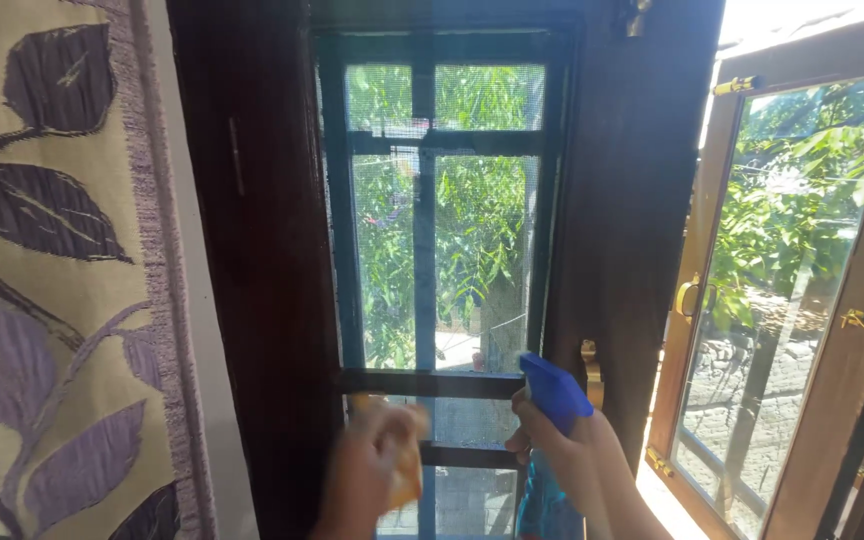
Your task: The recorder sprays glass cleaner on a window pane and wipes it clean with a cloth.
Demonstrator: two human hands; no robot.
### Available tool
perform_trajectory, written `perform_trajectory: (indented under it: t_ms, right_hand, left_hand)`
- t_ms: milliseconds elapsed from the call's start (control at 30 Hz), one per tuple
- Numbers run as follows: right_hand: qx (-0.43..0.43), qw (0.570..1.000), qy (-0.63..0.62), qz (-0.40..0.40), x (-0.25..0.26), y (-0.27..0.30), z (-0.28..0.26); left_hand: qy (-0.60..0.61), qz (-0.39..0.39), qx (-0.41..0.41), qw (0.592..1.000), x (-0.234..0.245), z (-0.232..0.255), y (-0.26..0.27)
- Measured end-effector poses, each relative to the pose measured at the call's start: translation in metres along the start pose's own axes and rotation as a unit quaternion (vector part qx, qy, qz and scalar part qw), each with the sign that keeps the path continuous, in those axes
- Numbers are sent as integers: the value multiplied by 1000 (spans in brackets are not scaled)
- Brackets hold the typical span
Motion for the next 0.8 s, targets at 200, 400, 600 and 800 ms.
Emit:
perform_trajectory:
  t_ms: [200, 400, 600, 800]
  right_hand:
    - [21, 1000, 22, -3, -14, -1, 34]
    - [72, 995, -67, -11, -25, 10, 47]
    - [0, 993, -117, -31, -31, 5, 89]
    - [-72, 995, -40, -59, -30, 39, 111]
  left_hand:
    - [304, -146, -14, 941, -53, 27, 37]
    - [483, -255, 69, 835, -43, 95, 56]
    - [371, -300, -63, 877, -67, 77, 68]
    - [434, -343, 65, 831, -116, 34, 114]
Point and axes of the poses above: each hand's wrist, its own y-axis away from the middle knuckle, its own x-axis out of the back of the hand, z = x × y, the point moved 5 cm from there along -y, towards the middle knuckle, and after that the axes turned 7 degrees about -x, right-handed, at the moved point
